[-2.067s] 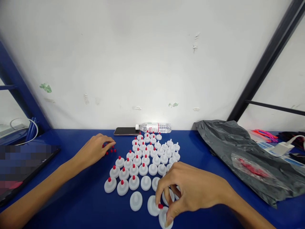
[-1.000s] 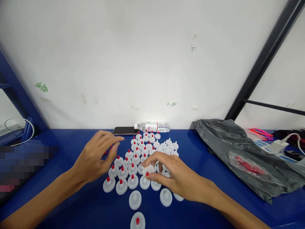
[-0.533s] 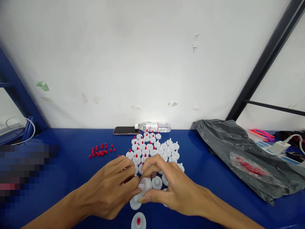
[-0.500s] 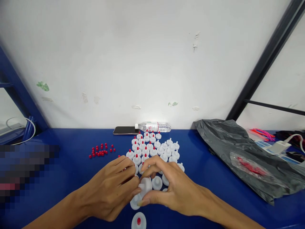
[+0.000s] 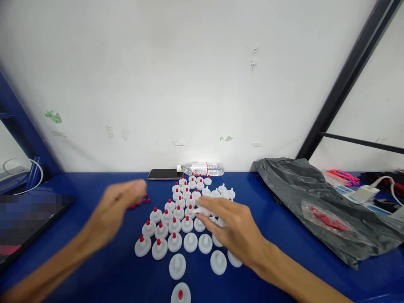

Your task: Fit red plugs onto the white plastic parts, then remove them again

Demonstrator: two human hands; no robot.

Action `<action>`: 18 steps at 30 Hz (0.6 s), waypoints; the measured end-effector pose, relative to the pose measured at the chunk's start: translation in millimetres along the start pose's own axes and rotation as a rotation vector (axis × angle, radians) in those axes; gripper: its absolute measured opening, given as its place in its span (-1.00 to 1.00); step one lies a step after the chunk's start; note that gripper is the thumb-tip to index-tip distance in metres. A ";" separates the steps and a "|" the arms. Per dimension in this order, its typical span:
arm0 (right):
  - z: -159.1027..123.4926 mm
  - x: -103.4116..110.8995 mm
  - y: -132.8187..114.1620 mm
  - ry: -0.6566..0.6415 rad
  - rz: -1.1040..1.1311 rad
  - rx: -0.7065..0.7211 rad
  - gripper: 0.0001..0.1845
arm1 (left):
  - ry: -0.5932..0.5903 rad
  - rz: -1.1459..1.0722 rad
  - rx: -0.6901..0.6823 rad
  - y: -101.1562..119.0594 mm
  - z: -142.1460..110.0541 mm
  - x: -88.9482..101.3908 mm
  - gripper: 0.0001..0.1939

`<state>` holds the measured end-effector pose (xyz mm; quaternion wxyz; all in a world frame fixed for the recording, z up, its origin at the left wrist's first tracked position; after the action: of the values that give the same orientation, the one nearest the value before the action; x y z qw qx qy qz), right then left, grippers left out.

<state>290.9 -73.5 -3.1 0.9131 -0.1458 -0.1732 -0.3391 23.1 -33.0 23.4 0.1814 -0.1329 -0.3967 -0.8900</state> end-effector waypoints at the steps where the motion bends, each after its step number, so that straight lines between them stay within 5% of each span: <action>1: 2.2 1.2 4.6 -0.027 0.003 -0.074 -0.73 | 0.064 0.072 0.007 -7.4 9.2 12.6 -0.59; 4: 8.7 2.7 8.2 -0.153 0.105 -0.250 -0.88 | 0.153 0.484 -0.068 -32.7 32.2 41.0 -0.64; 7: 11.0 2.4 -0.6 -0.287 0.251 -0.284 -0.94 | 0.021 0.647 -0.070 -58.2 39.9 46.2 -0.71; 12: 8.7 6.5 -11.0 -0.495 0.328 -0.243 -0.93 | -0.173 0.646 -0.125 -84.3 33.7 33.8 -0.69; 18: 9.5 12.3 -12.3 -0.629 0.359 -0.169 -0.90 | -0.206 0.632 -0.107 -92.7 31.5 29.7 -0.78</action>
<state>289.3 -85.8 12.4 0.8450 -0.3457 -0.3884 -0.1251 -40.5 41.7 -5.8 0.4001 -0.3478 -0.3048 -0.7912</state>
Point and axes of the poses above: each hand's wrist, its own z-axis towards the middle knuckle, its own x-axis out of the back of the hand, y = z × x, the point moved 1 cm from there along z, towards the middle knuckle, and after that the axes turned 14 degrees about y, right-handed, at the moved point
